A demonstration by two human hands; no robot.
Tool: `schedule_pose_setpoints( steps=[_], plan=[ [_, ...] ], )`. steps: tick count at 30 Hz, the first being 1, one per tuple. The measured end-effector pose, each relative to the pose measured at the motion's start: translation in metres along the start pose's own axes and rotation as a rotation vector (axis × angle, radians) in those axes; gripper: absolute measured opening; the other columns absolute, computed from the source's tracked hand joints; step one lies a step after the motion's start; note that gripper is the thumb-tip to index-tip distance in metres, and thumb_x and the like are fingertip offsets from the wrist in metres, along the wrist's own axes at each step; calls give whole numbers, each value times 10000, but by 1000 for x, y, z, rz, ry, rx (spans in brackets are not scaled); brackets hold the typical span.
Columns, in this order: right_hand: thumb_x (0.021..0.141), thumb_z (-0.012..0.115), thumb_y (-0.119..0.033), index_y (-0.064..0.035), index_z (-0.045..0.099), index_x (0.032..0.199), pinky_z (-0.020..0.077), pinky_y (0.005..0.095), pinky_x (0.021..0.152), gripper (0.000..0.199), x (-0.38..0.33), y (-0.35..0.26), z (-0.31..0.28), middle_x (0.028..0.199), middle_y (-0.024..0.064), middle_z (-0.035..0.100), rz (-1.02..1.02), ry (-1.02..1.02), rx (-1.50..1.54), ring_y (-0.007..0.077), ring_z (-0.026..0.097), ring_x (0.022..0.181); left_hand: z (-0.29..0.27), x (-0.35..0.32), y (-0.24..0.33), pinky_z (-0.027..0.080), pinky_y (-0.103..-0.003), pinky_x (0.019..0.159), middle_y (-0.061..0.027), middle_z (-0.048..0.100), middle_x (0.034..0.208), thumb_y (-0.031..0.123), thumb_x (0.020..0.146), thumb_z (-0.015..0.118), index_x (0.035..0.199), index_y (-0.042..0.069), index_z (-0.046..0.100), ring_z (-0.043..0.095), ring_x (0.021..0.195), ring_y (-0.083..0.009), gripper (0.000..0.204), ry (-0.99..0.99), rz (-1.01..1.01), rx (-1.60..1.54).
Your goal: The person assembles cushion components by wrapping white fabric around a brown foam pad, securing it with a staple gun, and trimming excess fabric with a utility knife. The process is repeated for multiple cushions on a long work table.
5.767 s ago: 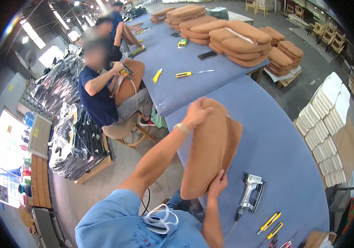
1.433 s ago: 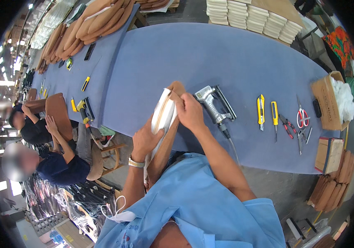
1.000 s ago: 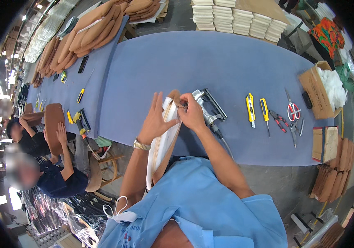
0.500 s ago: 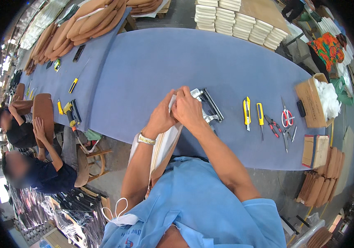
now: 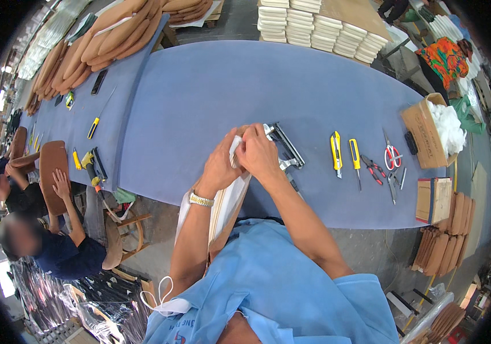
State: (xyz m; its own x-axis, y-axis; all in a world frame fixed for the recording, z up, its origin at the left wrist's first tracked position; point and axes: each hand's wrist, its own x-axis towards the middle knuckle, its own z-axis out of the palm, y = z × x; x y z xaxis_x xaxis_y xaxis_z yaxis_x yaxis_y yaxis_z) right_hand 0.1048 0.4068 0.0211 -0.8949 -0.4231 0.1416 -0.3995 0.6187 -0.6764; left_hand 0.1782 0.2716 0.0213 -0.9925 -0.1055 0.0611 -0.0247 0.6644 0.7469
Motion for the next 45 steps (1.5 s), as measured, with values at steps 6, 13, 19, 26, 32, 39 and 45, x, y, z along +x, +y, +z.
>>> schedule_pose_setpoints(
  steps=[6,13,19,26,32,39,45],
  plan=[
    [871,677,-52,-6,579,974,551,429,764,149,-2,30,9,1136,177,648,-127,162,122,339,679,907,-2,3,0,440,-464,1152,-272,445,1574,201,717,882,1596,12,317,474,1431,-417,1062,-17,-28,-18],
    [867,728,-164,-35,554,1063,558,456,783,292,-12,13,8,1090,173,624,42,119,387,362,676,915,-9,13,-2,436,-464,1154,-271,430,1586,182,741,855,1597,6,312,460,1439,-427,1029,-54,72,92],
    [850,731,-146,-47,563,1064,548,465,705,290,-8,-6,4,1129,156,616,99,57,114,341,681,836,1,14,-8,494,-454,1087,-274,587,1438,103,747,830,1545,2,415,574,1337,-408,905,-22,-29,-94],
    [865,683,-105,-39,576,1013,553,453,686,194,-6,0,4,1234,137,621,61,95,131,332,686,809,-2,7,-2,443,-467,1137,-191,637,1406,29,753,770,1414,11,577,605,1303,-360,689,52,0,-132],
    [853,699,-60,-35,584,1011,562,390,701,197,-10,4,16,1244,138,635,65,182,281,265,693,829,-1,1,-17,418,-470,1165,-176,698,1322,43,779,755,1307,14,683,639,1276,-308,533,90,19,-118],
    [835,699,-58,-37,575,1025,580,410,678,228,-5,-15,11,1272,159,633,106,133,145,297,714,826,-2,2,-16,408,-470,1174,-151,711,1310,87,779,805,1263,21,712,644,1276,-281,497,117,18,-146],
    [824,680,-42,-51,573,1005,570,404,629,211,-7,-7,7,1282,151,640,45,92,113,294,707,740,-6,2,-8,378,-496,1193,-234,579,1463,91,766,812,1408,12,585,519,1405,-361,686,45,31,-46]
  ],
)
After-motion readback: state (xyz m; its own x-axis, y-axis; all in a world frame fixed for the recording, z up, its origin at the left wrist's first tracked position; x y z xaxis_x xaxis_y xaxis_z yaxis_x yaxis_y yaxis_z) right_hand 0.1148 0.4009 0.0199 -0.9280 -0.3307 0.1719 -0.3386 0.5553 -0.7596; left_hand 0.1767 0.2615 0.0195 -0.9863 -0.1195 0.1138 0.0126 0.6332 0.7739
